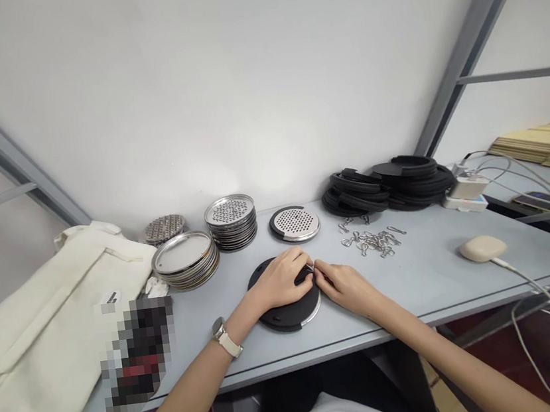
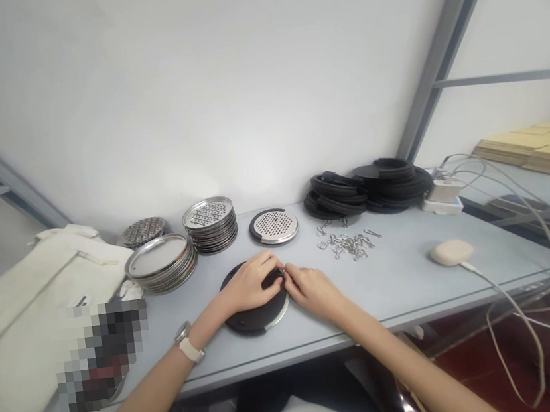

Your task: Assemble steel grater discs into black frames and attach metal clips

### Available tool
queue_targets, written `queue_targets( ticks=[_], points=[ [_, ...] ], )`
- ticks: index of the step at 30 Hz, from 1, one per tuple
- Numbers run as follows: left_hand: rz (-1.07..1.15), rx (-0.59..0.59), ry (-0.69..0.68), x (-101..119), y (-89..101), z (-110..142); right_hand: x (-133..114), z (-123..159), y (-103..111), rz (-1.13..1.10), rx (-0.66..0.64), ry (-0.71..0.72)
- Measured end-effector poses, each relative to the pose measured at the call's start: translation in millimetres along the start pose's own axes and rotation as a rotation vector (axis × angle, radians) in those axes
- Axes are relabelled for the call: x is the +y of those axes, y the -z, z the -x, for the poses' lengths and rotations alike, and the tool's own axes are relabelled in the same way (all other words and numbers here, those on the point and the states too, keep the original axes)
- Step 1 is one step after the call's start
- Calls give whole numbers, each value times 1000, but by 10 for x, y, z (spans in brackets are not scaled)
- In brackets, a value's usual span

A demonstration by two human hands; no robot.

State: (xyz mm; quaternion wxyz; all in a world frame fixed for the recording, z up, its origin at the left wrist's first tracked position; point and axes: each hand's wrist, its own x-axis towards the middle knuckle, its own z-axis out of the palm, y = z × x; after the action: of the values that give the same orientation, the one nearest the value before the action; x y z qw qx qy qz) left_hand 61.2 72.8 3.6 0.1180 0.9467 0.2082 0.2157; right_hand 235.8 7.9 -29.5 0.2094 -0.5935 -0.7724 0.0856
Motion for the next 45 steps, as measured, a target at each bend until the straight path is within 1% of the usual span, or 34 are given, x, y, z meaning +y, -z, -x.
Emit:
queue_targets(
  ticks=[6, 14, 29, 35, 45],
  points=[
    [-14, -4, -20, 6, 15, -5, 3, -8, 3, -2, -6, 0],
    [1, 5, -51, -17, -12, -1, 23, -6, -13, 2, -13, 4],
    [159, 9, 45, -11, 8, -4, 28, -14, -28, 4, -1, 12],
    [197, 8, 33, -22, 2, -4, 9, -20, -14, 4, -9, 6],
    [167, -11, 16, -15, -1, -10, 17, -10, -26, 1, -20, 7]
  ],
)
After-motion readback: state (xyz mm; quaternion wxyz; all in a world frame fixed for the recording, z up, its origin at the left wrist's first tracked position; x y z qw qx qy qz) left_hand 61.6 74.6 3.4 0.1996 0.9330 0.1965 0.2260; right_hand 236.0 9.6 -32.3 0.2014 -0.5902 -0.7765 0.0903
